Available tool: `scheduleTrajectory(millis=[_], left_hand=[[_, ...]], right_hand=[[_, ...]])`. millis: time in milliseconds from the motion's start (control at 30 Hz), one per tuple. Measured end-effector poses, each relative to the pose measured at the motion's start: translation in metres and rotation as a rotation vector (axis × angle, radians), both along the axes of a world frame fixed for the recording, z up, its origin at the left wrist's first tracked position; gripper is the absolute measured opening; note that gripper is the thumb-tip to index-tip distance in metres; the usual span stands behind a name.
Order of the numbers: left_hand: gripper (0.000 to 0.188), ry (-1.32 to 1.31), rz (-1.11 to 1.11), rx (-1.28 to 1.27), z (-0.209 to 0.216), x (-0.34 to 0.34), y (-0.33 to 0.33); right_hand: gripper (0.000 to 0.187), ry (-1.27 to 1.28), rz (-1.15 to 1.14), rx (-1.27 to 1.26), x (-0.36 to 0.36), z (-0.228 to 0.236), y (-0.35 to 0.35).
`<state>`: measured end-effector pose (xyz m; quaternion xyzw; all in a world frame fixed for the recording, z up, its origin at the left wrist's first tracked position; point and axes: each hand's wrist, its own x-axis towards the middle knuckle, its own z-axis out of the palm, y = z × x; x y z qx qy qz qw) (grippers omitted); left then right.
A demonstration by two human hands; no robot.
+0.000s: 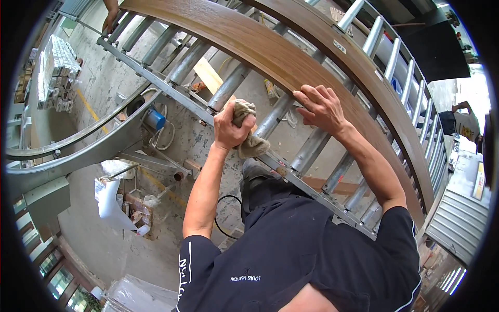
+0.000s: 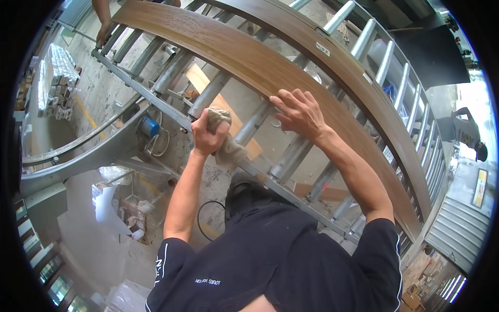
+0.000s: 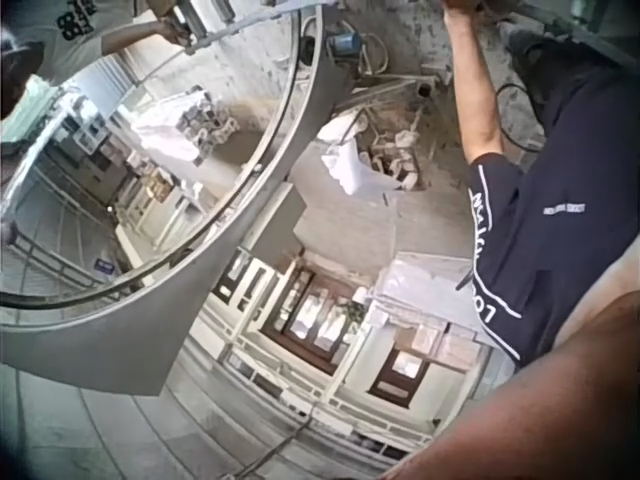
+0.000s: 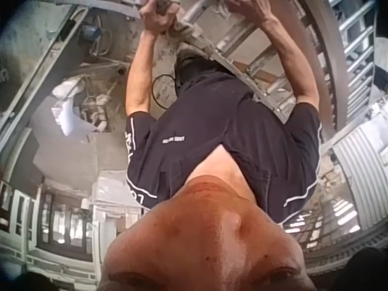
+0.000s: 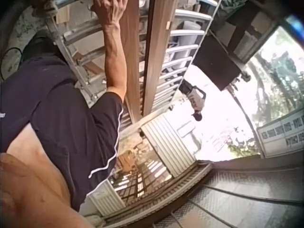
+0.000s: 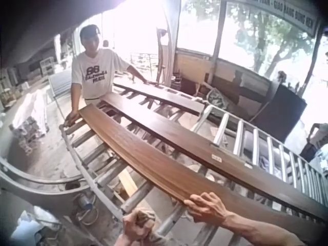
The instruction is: Applying sealant to wooden planks and mounting them onto a curved metal staircase frame, then cleaning the surfaces with a rag.
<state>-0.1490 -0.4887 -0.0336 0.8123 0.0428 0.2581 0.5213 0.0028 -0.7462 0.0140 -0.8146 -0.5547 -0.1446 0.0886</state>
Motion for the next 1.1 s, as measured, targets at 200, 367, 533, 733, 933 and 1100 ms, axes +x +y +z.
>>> scheduleTrajectory(millis=[200,367,533,733,933,1100], left_hand=[[0.031,0.028,0.018,0.014,0.0,-0.001,0.0],[0.03,0.024,0.031,-0.019,0.002,-0.003,-0.001],[0.028,0.005,0.032,0.007,-0.001,-0.003,0.002],[0.029,0.027,0.023,0.012,0.001,0.0,0.002],[0.028,0.01,0.014,0.023,-0.002,-0.001,0.002],[0.027,-0.014,0.001,0.018,-0.004,-0.003,0.002]], right_hand=[[0.052,0.024,-0.031,-0.018,0.007,0.002,0.03],[0.05,0.036,-0.026,-0.037,0.009,0.003,0.04],[0.053,-0.008,0.016,-0.043,0.0,0.004,0.006],[0.055,0.008,-0.027,-0.014,0.0,-0.002,0.015],[0.054,0.01,-0.049,-0.007,-0.005,-0.006,0.006],[0.051,0.008,-0.067,-0.02,-0.007,-0.003,0.014]])
